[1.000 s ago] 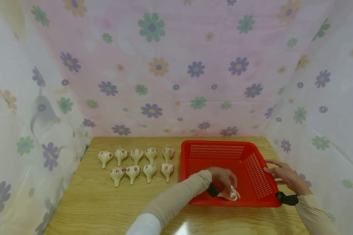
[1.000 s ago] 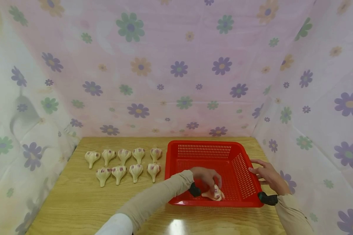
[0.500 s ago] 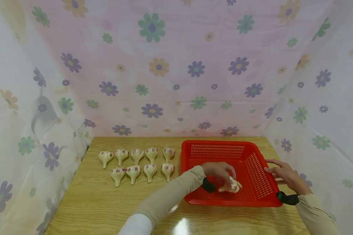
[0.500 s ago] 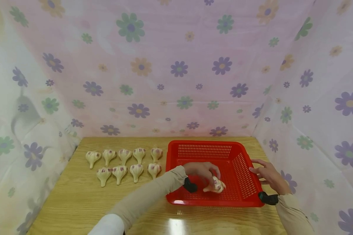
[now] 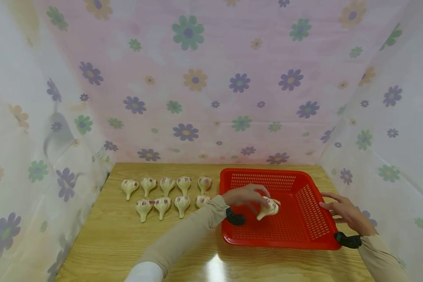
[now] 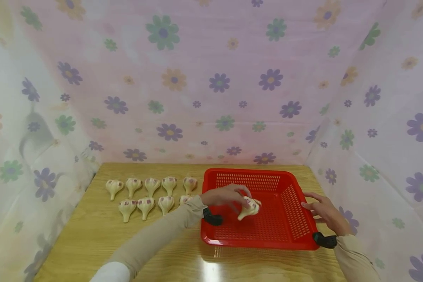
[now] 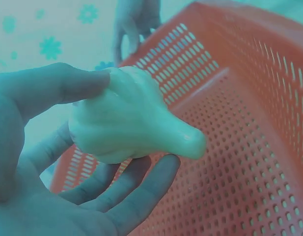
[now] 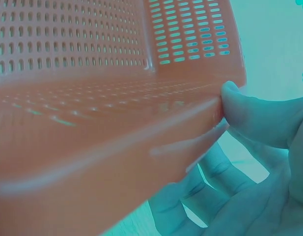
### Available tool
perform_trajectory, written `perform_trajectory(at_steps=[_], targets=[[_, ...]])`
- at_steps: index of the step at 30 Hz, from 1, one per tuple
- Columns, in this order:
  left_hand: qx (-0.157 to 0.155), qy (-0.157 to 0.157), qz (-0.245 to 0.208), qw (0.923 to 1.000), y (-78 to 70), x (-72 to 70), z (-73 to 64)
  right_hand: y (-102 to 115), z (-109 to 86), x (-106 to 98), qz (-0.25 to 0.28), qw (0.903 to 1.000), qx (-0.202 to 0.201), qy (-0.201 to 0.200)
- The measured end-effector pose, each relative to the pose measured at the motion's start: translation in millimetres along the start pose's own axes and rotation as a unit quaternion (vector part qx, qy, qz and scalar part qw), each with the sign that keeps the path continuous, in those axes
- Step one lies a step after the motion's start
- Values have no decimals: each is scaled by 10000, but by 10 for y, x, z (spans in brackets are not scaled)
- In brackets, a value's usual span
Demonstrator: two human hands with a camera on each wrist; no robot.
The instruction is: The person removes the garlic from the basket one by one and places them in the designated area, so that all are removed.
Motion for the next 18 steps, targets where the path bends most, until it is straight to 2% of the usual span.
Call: perform_trajectory(at_steps=[9,18], targets=[[370,-49,-437,9983,-51,-100,-300,-28,15,8,-29,10000,-10,46],[582,-242,-546,9965,-66,-184,-542,-12,16,3,-61,9999,-29,102]])
Point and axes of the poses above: each hand's wrist, its own z-axis towards the middle knuckle, its own x-axis out of the palm, y = z × x, the point moved 3 cm from there along z, towards the middle knuckle, and after that the axes turned 7 degrees about y, right-handed, at the moved point
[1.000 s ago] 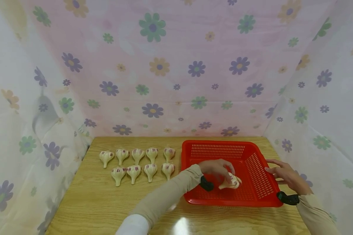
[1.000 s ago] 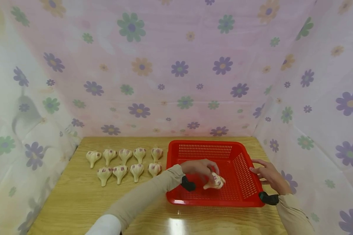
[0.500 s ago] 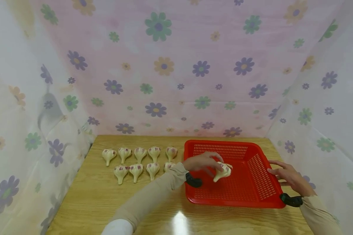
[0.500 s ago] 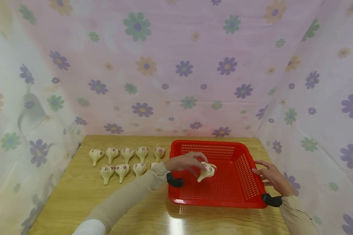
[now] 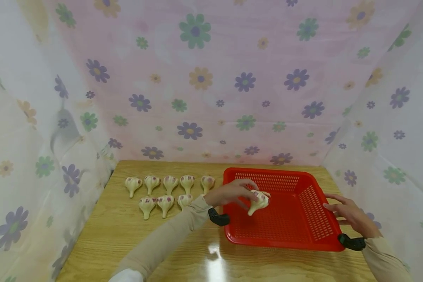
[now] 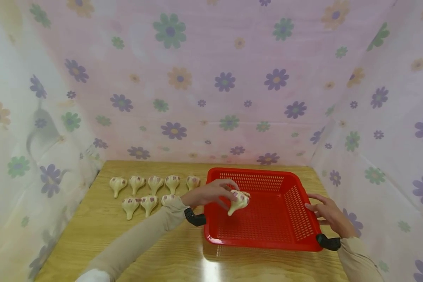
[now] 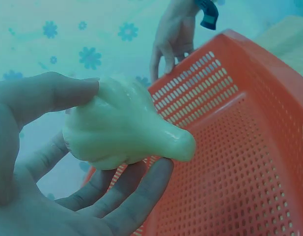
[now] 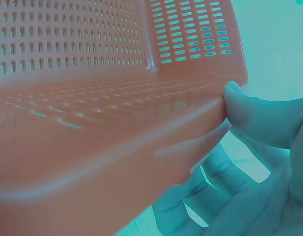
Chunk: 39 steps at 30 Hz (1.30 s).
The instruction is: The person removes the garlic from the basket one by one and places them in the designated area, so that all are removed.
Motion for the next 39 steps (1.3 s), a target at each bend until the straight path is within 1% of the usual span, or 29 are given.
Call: perform_trajectory(at_steps=[4,9,14,18,24,28,31,39], targets=[[60,-99,-40,9999,-27,-19,-88,-2,-9,0,10,10000,-47,15],[122,-54,-104,9999,-51,-32,-221,-24,-4,-10,60,10000,-19,12],[128,-52,-27,9999,-59,-75,-367,-31,12,0,137,9998,8,129],[187,-72,-94,9998,-71,-110,-453,-35,8,-2,129,9996,-37,244],[173,-76,-173,9997,-29,-163,-550,-54,19,-7,241,9994,-27,243],[165,-77,-272,9995,21,-195,-580,-58,17,-2,267,9993,-14,250],[198,-66,-285,9994,28,-213,-623,-56,14,-3,245,9994,33,227],[241,-199,-297,9991,25,-291,-818,-50,13,-9,289,9992,53,257]])
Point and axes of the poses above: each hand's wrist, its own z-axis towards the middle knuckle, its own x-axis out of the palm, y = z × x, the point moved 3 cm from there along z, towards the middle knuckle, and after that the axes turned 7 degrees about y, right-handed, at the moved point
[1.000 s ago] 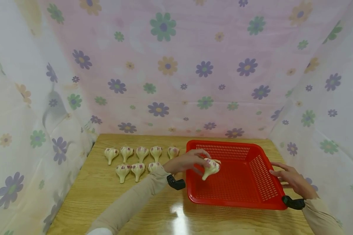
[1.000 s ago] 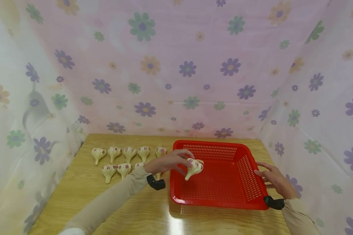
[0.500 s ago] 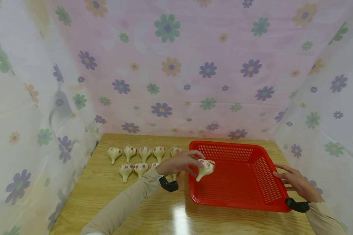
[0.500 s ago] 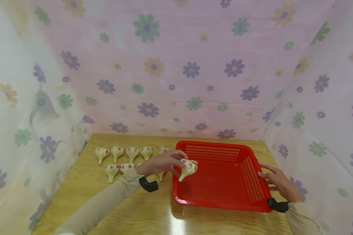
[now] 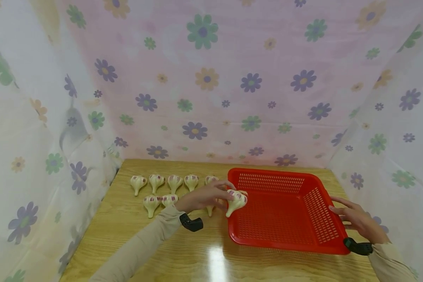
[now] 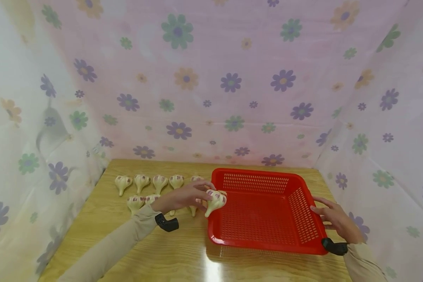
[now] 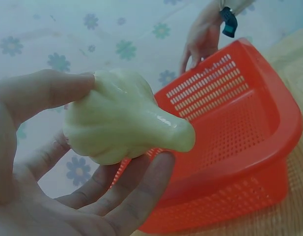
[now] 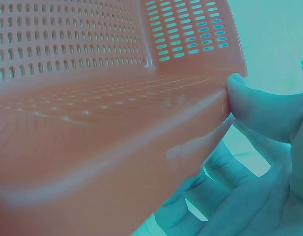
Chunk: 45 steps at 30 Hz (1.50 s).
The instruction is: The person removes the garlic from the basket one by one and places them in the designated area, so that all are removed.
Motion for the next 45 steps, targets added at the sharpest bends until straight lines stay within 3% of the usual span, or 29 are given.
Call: perform_trajectory(at_steps=[8,16,24,31,37,45], targets=[[128,60,-155,9998,-8,-82,-224,-7,3,0,50,10000,23,15],[133,-242,-346,9990,19,-203,-395,-29,21,-16,102,9999,70,12],[138,-299,-266,9991,-17,-239,-552,-42,27,-19,181,9998,31,-6],[-44,-519,-171,9985,2,-293,-621,-36,19,-18,93,10000,22,-11],[-2,-614,-254,9978,-3,-333,-665,-42,1,-33,30,10000,71,-40],[9,-752,-329,9966,-11,-415,-830,-25,-2,-8,9,10000,23,-33]])
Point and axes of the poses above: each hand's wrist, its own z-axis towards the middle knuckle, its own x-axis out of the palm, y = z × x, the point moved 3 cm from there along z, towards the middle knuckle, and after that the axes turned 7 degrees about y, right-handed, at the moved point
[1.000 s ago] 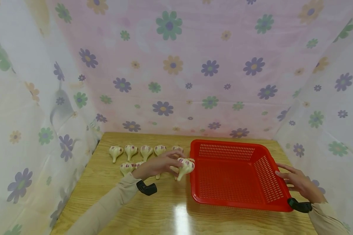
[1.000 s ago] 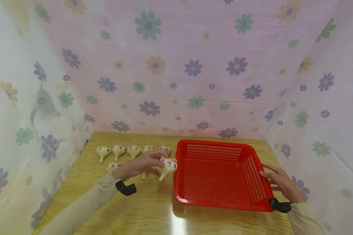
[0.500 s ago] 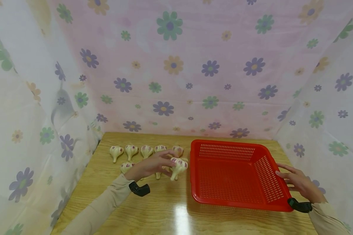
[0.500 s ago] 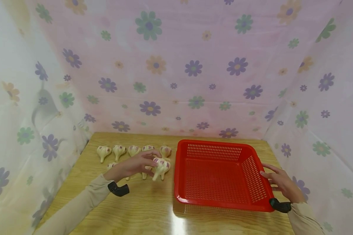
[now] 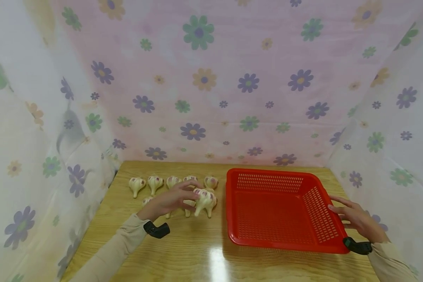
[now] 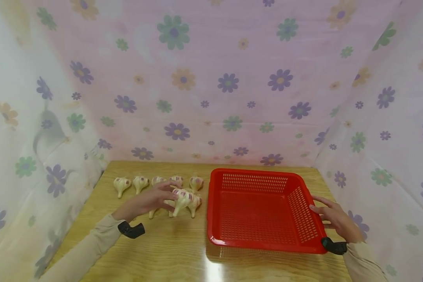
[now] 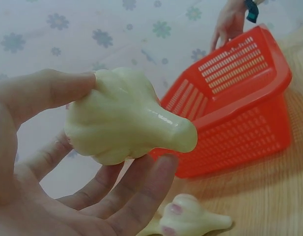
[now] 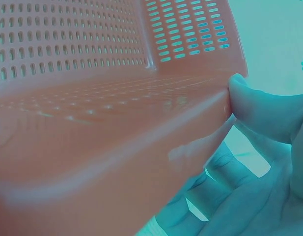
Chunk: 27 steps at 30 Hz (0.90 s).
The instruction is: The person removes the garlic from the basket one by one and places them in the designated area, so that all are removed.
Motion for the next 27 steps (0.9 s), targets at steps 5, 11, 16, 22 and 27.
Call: perform_trajectory(at_steps=[5,11,16,22,27], targets=[[-47,-216,19,9998,-22,-74,-75,17,-13,10,-5,10000,-14,-14],[-36,-356,121,9993,-62,-161,-202,24,-15,8,-44,10000,7,1],[48,-481,99,9988,-89,-224,-276,20,-2,2,-89,10000,-21,-4],[55,-503,218,9985,-107,-280,-347,8,5,-3,-108,9999,-36,-14],[11,-536,142,9985,-103,-337,-398,2,3,-2,-51,10000,-6,-17]])
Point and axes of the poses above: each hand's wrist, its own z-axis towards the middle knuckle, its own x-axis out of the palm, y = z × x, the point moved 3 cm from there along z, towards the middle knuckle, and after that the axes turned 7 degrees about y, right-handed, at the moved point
